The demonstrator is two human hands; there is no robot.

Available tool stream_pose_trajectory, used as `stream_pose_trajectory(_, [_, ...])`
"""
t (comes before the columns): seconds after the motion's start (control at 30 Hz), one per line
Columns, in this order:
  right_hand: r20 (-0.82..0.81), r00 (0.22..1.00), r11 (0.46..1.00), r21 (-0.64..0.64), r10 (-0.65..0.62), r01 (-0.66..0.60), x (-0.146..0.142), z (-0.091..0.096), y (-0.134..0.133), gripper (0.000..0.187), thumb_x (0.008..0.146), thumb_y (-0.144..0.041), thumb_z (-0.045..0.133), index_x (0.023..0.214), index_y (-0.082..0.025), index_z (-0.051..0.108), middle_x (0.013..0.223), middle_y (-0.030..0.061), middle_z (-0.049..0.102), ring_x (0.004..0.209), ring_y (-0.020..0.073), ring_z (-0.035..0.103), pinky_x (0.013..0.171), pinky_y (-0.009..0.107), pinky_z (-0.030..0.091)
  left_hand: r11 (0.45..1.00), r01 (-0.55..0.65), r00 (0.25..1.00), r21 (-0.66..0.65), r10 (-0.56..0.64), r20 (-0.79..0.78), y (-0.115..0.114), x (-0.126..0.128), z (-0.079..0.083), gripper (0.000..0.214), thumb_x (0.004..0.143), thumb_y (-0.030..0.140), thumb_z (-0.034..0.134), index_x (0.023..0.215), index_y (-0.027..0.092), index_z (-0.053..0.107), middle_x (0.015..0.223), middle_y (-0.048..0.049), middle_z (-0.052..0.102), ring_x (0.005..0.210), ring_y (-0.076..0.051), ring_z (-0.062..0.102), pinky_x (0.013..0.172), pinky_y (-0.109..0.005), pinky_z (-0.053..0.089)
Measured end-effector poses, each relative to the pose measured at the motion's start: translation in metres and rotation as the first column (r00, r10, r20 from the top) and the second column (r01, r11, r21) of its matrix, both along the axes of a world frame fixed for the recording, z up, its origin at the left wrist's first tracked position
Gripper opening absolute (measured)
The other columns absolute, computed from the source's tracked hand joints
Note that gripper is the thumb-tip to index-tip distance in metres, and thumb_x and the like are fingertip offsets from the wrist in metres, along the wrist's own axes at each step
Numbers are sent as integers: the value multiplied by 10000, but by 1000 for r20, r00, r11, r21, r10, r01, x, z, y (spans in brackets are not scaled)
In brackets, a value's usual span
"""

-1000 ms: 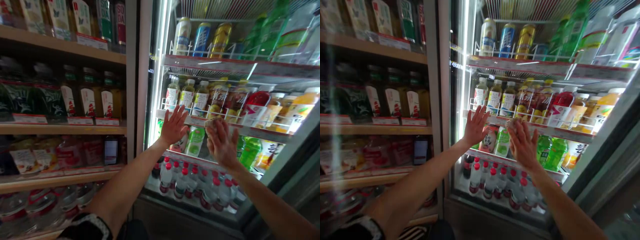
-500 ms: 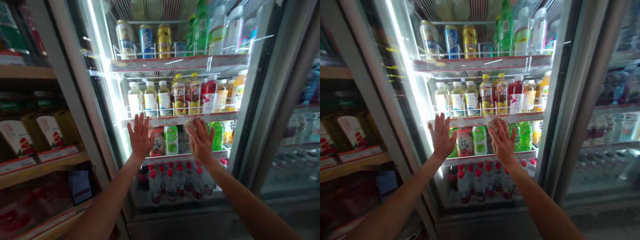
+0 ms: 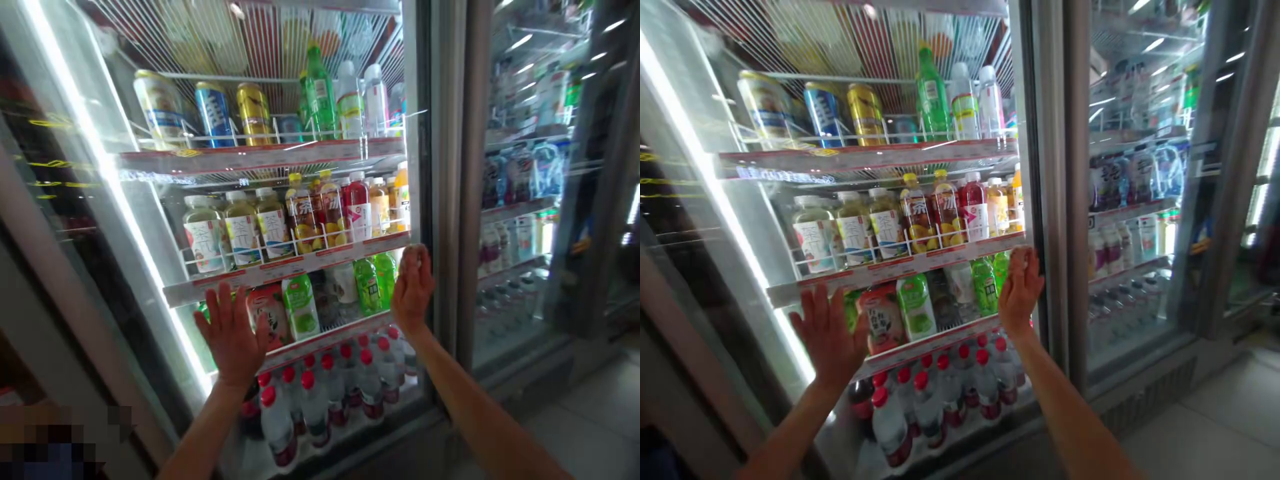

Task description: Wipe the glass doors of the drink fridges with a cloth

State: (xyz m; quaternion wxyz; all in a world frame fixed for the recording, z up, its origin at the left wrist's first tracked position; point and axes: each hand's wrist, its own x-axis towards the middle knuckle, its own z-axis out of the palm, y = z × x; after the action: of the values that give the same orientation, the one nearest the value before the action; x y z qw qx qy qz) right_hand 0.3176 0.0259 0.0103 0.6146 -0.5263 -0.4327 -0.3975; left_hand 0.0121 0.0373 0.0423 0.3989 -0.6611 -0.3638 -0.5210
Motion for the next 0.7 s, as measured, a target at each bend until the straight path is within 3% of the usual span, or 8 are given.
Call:
stream_pose_trajectory(0.07, [-62, 998, 999, 38, -8, 11, -1, 1, 1, 561, 879, -160, 369, 1432, -228, 301, 1499, 157, 288, 1377, 285, 291, 1039, 530, 309, 1000, -2, 1000, 1, 2, 9, 0, 0, 0, 716, 855, 280, 497, 1467, 240, 126, 1543, -83, 136, 1428, -273, 82, 1134, -563, 67])
stream_pose_trajectory(0.27, [336, 927, 983, -133, 167, -129, -44, -10, -8, 635, 855, -133, 424, 1434, -339, 262, 1521, 57, 270, 1397, 255, 253, 1116, 509, 218, 1000, -10, 1000, 1, 10, 6, 0, 1, -3, 717, 850, 274, 509, 1465, 242, 141, 1543, -74, 143, 1429, -260, 89, 1143, -542, 70])
stream_pose_trajectory(0.43, [101, 992, 997, -22, 76, -74, -47, 5, -4, 604, 882, -142, 375, 1451, -287, 235, 1522, 112, 249, 1401, 260, 241, 1093, 519, 251, 1000, -25, 1000, 14, 25, 13, 0, 2, -11, 715, 846, 255, 504, 1464, 218, 147, 1542, -83, 143, 1429, -249, 92, 1147, -522, 81])
stream_pose_trajectory(0.5, [148, 984, 994, -47, 103, -98, -58, 10, -4, 605, 881, -149, 381, 1451, -286, 232, 1514, 113, 269, 1407, 261, 223, 1098, 519, 243, 1000, -26, 999, 16, 25, 21, 1, 3, -12, 710, 847, 255, 499, 1464, 224, 149, 1539, -85, 147, 1428, -257, 99, 1139, -540, 91])
stream_pose_trajectory(0.6, [346, 919, 980, -134, 187, -149, -79, 13, -5, 614, 863, -156, 428, 1433, -319, 267, 1481, 73, 347, 1405, 242, 232, 1126, 502, 200, 1000, -22, 1000, 15, 22, 8, 0, 3, -12, 711, 848, 253, 500, 1464, 225, 146, 1539, -86, 144, 1427, -261, 101, 1134, -551, 106])
stream_pose_trajectory(0.7, [309, 938, 985, -114, 158, -128, -90, 17, -4, 582, 858, -162, 428, 1411, -309, 321, 1478, 71, 353, 1400, 237, 246, 1131, 504, 184, 1000, -17, 1000, 17, 17, 2, -1, 3, -12, 714, 851, 253, 498, 1465, 230, 134, 1539, -82, 137, 1426, -262, 103, 1134, -551, 117])
